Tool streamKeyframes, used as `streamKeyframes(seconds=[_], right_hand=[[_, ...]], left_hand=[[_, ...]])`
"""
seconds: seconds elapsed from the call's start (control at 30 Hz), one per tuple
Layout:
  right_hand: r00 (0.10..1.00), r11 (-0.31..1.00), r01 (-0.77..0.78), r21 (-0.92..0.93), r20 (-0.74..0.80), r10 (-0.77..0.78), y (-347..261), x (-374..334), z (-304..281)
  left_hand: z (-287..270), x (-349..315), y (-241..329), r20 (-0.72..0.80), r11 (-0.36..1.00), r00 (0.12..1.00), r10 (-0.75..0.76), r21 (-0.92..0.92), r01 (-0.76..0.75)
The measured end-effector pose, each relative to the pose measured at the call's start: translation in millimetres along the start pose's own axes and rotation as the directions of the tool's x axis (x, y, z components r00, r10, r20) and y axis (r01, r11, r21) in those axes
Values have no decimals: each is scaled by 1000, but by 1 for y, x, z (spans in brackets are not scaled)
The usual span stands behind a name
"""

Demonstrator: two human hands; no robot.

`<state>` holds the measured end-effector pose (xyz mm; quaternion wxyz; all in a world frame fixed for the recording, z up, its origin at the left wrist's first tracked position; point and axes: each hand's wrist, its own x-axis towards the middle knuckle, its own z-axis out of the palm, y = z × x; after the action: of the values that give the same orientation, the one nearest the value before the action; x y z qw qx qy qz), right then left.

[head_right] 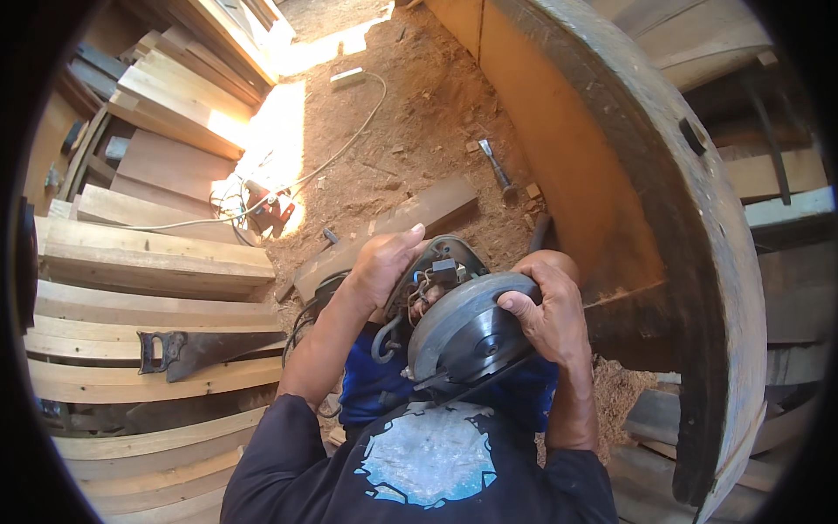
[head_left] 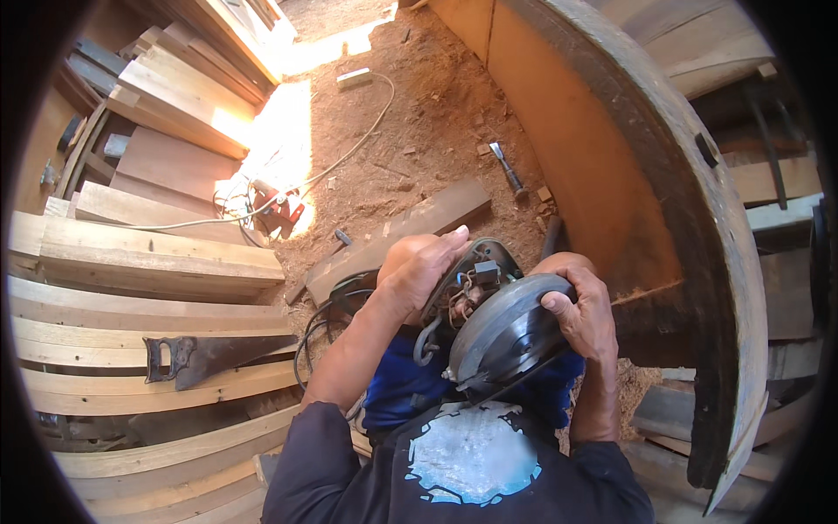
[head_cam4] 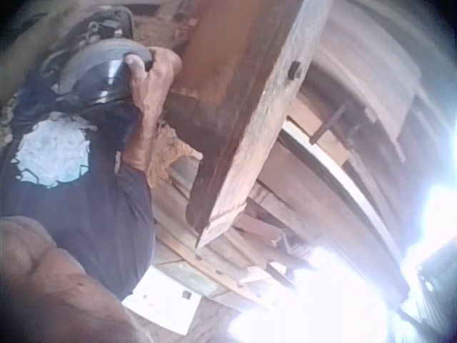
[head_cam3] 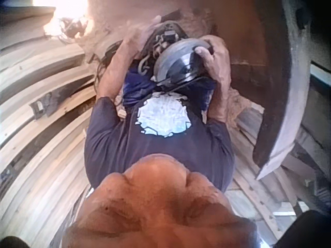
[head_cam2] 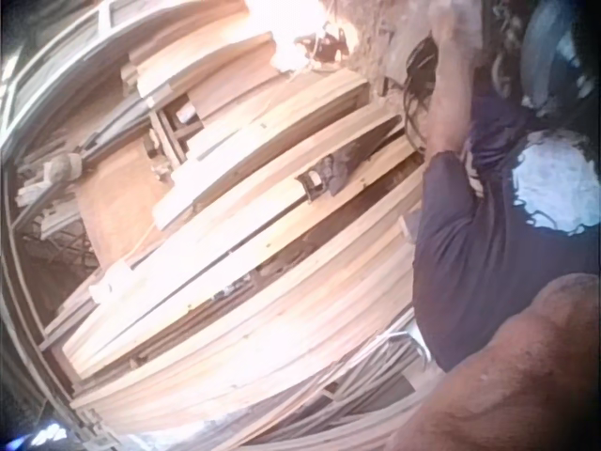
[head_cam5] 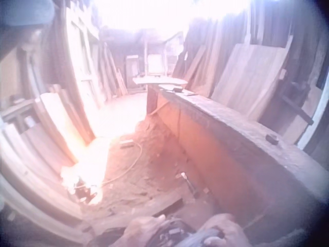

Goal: The person repairs a circular saw by using pliers and a screwdriver to manipulate wires and components while sitting on the floor near stacks of lumber.

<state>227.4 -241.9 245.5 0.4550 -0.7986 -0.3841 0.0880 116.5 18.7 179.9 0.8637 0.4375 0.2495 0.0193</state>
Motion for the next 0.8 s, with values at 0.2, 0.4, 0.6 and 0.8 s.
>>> streamKeyframes(seconds=[0.2,0.4,0.6,0.8], right_hand=[[960,997,-44,61,280,26,-14,43,-5],[769,978,-177,-106,606,205,-46,104,2],[668,983,74,-165,741,74,-51,129,28],[685,974,145,-177,728,30,-49,128,37]], left_hand=[[-9,0,4,-7,960,995,95,267,-89],[-8,-4,11,-11,958,998,-63,279,64],[-14,2,3,163,985,973,-162,85,150],[-30,4,-7,262,922,964,43,362,-139]])
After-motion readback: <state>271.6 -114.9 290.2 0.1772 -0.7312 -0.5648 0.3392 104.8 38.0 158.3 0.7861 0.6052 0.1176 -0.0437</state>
